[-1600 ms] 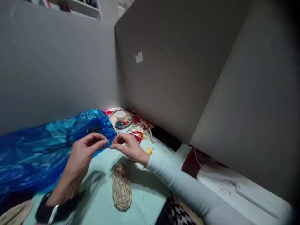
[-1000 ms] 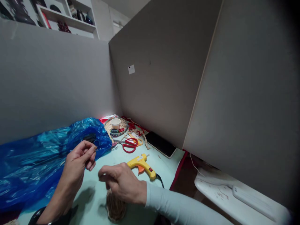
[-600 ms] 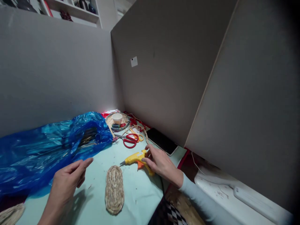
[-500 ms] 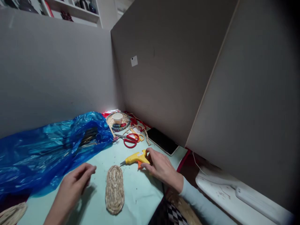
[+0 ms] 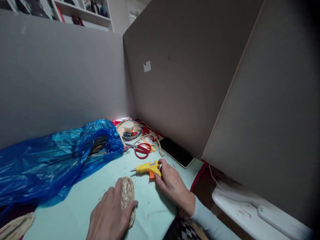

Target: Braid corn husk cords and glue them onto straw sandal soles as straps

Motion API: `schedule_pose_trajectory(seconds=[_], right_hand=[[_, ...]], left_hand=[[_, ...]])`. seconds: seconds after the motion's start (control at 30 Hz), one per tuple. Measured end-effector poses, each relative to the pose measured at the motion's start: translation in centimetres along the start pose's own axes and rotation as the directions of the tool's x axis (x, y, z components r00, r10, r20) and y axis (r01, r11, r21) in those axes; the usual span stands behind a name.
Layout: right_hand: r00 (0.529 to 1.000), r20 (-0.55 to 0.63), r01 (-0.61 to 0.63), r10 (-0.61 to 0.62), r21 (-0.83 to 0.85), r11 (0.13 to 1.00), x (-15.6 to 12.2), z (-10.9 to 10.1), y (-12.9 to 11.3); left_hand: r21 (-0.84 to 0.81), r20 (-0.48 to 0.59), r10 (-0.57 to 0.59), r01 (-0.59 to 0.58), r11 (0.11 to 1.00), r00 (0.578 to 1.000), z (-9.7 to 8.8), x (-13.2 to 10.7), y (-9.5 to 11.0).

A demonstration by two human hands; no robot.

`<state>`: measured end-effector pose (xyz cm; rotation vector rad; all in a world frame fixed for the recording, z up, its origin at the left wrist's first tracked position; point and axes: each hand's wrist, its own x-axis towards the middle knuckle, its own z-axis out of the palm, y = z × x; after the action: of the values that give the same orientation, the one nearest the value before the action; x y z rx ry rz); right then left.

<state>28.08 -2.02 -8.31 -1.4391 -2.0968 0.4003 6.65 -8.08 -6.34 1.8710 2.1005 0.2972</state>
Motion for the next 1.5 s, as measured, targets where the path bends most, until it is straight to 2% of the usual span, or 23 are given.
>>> schedule_pose_trajectory(seconds=[0.1, 0.2, 0.3, 0.4, 0.5, 0.63, 0.77, 0.9, 1.03, 1.13, 1.2, 1.27, 1.33, 1.4, 1.5], right_hand=[[0.999, -0.048, 0.024, -0.024, -0.006, 1.000, -0.1, -0.2, 0.3], [0.993, -0.103, 0.047, -0.051, -0.040, 0.998, 1.2, -0.7, 0.5], [0.988, -0.140, 0.045, -0.060, -0.108, 0.993, 4.3, -0.8, 0.7], [0.988, -0.147, 0.024, -0.051, -0.181, 0.983, 8.0, 0.0, 1.2], [0.991, -0.121, 0.023, -0.054, -0.247, 0.969, 10.3, 1.3, 1.8], [0.994, -0.089, 0.033, -0.066, -0.332, 0.943, 10.8, 2.4, 2.6], [0.994, -0.070, 0.044, -0.080, -0.413, 0.910, 10.3, 2.5, 2.7], [0.994, -0.054, 0.057, -0.095, -0.484, 0.873, 10.0, 2.7, 2.6], [0.993, -0.062, 0.053, -0.100, -0.526, 0.849, 9.5, 2.6, 2.5], [0.991, -0.071, 0.061, -0.116, -0.529, 0.846, 8.6, 2.2, 2.1], [0.989, -0.053, 0.094, -0.140, -0.509, 0.856, 7.8, 1.9, 1.7], [0.981, 0.008, 0.178, -0.196, -0.460, 0.870, 6.9, 1.9, 1.3], [0.947, 0.122, 0.323, -0.299, -0.366, 0.873, 6.0, 2.3, 1.0], [0.881, 0.237, 0.462, -0.410, -0.242, 0.853, 5.2, 3.0, 0.7], [0.784, 0.331, 0.578, -0.525, -0.082, 0.812, 3.2, 4.1, -0.5]], left_hand=[[-0.060, 0.019, -0.043, 0.044, 0.997, 0.999, -0.2, 0.2, -1.0], [-0.161, 0.022, -0.082, 0.085, 0.983, 0.996, -0.2, 0.4, -1.9], [-0.292, -0.010, -0.104, 0.096, 0.951, 0.995, -0.1, 0.7, -2.3], [-0.455, -0.075, -0.126, 0.079, 0.887, 0.989, 0.0, 1.0, -2.6], [-0.657, -0.097, -0.159, 0.056, 0.752, 0.983, -0.4, 1.2, -3.4], [-0.874, -0.053, -0.249, 0.076, 0.480, 0.967, -1.3, 1.5, -4.8], [-0.973, -0.048, -0.375, 0.042, 0.227, 0.926, -2.3, 1.9, -5.8], [-0.996, -0.056, -0.493, -0.013, 0.090, 0.868, -3.0, 1.9, -6.0], [-0.997, -0.071, -0.553, -0.063, 0.033, 0.830, -3.3, 1.7, -5.8], [-0.996, -0.079, -0.565, -0.087, 0.014, 0.821, -3.3, 1.6, -5.7], [-0.996, -0.081, -0.564, -0.093, 0.009, 0.821, -3.2, 1.6, -5.6], [-0.995, -0.086, -0.562, -0.099, 0.007, 0.823, -3.1, 1.6, -5.6], [-0.993, -0.099, -0.556, -0.116, 0.005, 0.825, -3.1, 1.6, -5.6], [-0.989, -0.123, -0.549, -0.146, 0.002, 0.827, -3.1, 1.6, -5.6], [-0.979, -0.171, -0.527, -0.203, -0.003, 0.833, -3.3, 1.8, -5.8]])
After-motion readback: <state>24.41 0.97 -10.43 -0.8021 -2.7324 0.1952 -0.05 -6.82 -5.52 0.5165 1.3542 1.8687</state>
